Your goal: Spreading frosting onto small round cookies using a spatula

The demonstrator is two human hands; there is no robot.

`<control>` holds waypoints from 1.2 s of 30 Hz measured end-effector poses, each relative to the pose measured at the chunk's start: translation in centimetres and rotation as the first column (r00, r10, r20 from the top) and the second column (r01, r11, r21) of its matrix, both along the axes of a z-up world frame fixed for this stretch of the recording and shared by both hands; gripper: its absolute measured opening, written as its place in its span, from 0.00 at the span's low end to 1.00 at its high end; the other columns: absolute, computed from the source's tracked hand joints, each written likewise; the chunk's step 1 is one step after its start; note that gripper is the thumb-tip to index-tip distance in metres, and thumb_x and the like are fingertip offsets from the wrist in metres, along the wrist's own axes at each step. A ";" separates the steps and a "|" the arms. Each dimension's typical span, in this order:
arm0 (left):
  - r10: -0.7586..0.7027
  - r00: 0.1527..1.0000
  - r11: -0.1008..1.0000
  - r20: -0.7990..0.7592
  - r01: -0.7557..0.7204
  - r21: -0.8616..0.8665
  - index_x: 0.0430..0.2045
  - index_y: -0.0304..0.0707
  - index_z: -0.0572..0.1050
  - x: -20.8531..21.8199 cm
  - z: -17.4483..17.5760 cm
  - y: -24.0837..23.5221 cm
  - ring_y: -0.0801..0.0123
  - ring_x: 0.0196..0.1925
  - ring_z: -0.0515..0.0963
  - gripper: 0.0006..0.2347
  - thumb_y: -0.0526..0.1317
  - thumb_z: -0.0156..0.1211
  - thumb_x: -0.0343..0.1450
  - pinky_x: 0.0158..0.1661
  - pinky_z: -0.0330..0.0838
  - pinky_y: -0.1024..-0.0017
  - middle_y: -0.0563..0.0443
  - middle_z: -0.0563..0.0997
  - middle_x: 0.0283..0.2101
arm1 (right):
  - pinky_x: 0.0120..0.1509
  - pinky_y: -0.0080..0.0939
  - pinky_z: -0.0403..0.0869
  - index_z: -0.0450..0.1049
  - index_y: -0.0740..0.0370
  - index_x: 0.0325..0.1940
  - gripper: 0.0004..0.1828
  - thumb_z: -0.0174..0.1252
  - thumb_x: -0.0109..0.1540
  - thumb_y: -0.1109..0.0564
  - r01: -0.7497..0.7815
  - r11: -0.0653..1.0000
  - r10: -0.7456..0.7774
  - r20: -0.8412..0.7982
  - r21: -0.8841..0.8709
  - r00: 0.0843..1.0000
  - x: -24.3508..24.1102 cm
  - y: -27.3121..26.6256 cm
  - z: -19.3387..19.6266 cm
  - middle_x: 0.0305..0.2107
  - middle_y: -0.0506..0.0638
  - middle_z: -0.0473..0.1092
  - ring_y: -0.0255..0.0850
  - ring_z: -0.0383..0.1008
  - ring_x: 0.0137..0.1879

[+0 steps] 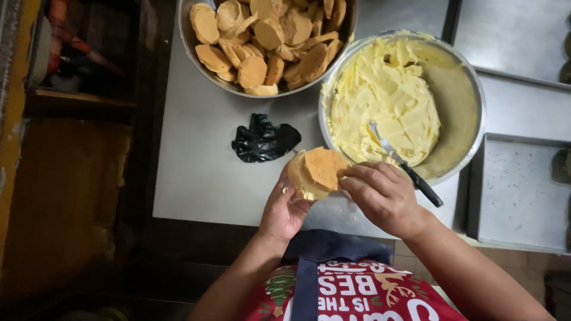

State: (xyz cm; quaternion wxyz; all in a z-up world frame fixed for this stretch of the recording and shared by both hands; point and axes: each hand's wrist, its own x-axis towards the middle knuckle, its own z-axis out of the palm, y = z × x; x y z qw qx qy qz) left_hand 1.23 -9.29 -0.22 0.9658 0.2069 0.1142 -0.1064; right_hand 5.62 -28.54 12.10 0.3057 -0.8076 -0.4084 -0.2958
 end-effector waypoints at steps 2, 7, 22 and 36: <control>0.008 1.000 0.999 0.026 -0.007 -0.032 0.69 0.45 0.62 -0.5 0.2 -0.6 0.44 0.66 0.73 0.29 0.45 0.62 0.71 0.57 0.74 0.41 0.37 0.72 0.66 | 0.41 0.48 0.76 0.81 0.59 0.40 0.03 0.63 0.63 0.60 -0.010 1.000 0.010 0.033 -0.006 0.999 -0.6 -0.7 -0.3 0.36 0.55 0.77 0.54 0.79 0.36; 0.020 0.999 0.999 0.039 -0.018 -0.040 0.69 0.46 0.62 -1.7 -0.9 -1.1 0.45 0.65 0.73 0.28 0.44 0.61 0.72 0.57 0.74 0.41 0.38 0.72 0.66 | 0.45 0.52 0.75 0.81 0.60 0.40 0.03 0.63 0.63 0.60 -0.057 0.998 0.057 0.051 -0.005 0.997 -1.1 -2.3 -0.6 0.39 0.56 0.78 0.55 0.80 0.41; -0.021 1.000 0.998 -0.017 0.020 -0.058 0.70 0.39 0.60 -0.2 -2.8 10.7 0.48 0.66 0.71 0.33 0.47 0.66 0.69 0.54 0.76 0.56 0.37 0.68 0.68 | 0.57 0.52 0.69 0.79 0.61 0.51 0.06 0.68 0.71 0.63 0.114 0.923 -0.149 -0.067 -0.367 0.987 14.2 3.9 -2.1 0.47 0.54 0.78 0.52 0.77 0.48; -0.128 0.989 0.985 0.076 0.136 -0.107 0.44 0.38 0.78 7.9 -3.9 24.5 0.62 0.68 0.68 0.16 0.47 0.72 0.69 0.57 0.72 0.64 0.46 0.61 0.75 | 0.32 0.38 0.85 0.68 0.24 0.69 0.25 0.48 0.67 0.33 -0.002 0.191 -0.676 -0.133 -0.982 0.725 28.4 15.1 -2.8 0.64 0.30 0.69 0.34 0.74 0.64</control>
